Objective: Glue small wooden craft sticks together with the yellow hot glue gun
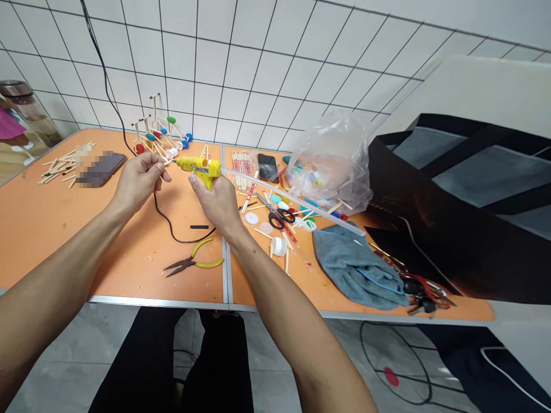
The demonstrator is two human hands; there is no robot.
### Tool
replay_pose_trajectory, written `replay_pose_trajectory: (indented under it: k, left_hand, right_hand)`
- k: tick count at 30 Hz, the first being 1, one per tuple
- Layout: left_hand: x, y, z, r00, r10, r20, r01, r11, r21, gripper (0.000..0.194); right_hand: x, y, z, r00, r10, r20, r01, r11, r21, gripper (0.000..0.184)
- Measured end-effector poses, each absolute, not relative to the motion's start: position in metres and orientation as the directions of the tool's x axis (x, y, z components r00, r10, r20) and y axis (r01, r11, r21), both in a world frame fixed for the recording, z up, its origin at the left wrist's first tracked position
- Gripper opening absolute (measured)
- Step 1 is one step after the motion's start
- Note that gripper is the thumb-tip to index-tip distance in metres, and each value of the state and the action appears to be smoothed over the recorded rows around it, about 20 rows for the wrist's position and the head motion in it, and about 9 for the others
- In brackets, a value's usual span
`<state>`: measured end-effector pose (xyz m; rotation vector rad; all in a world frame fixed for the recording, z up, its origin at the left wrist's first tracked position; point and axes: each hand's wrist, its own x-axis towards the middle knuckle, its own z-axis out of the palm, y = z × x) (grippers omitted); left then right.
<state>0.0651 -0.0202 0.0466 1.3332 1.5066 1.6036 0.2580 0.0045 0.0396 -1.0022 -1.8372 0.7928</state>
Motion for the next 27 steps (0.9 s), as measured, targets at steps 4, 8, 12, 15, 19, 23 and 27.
replay_pose_trajectory:
  k: [4,8,12,15,19,23,27]
  left_hand:
    - [0.0643,-0.0194,0.0451,-0.344,0.895,0.282,0.220,-0.215,0.951,0.016]
    - [0.0634,-0.0189,0.0434,-0.343,0.895,0.286,0.219,-0.220,0.951,0.013]
    - [0.0635,-0.0193,0.0434,-0.343,0.892,0.294,0.227,-0.224,0.948,0.013]
    - [0.0637,-0.0196,0.0439,-0.343,0.891,0.297,0.231,-0.226,0.946,0.015]
    - [0.0635,-0.0194,0.0439,-0.342,0.890,0.302,0.231,-0.232,0.945,0.017]
    - [0.0632,-0.0196,0.0440,-0.338,0.894,0.296,0.232,-0.225,0.946,0.016]
    - [0.0636,-0.0207,0.0451,-0.341,0.895,0.289,0.225,-0.221,0.949,0.017]
  right_hand:
    - [0.2581,0.0039,0.0403,-0.284,0.878,0.386,0.314,0.465,-0.827,0.038]
    - [0.2578,0.0033,0.0414,-0.280,0.875,0.395,0.305,0.471,-0.827,0.034]
    - [0.2580,0.0032,0.0423,-0.285,0.872,0.398,0.295,0.475,-0.829,0.034]
    - [0.2586,0.0036,0.0422,-0.287,0.873,0.394,0.296,0.472,-0.830,0.035]
    - [0.2586,0.0045,0.0411,-0.281,0.879,0.384,0.319,0.463,-0.827,0.037]
    - [0.2582,0.0049,0.0404,-0.278,0.878,0.390,0.312,0.466,-0.828,0.036]
    - [0.2587,0.0047,0.0403,-0.279,0.875,0.395,0.309,0.471,-0.826,0.037]
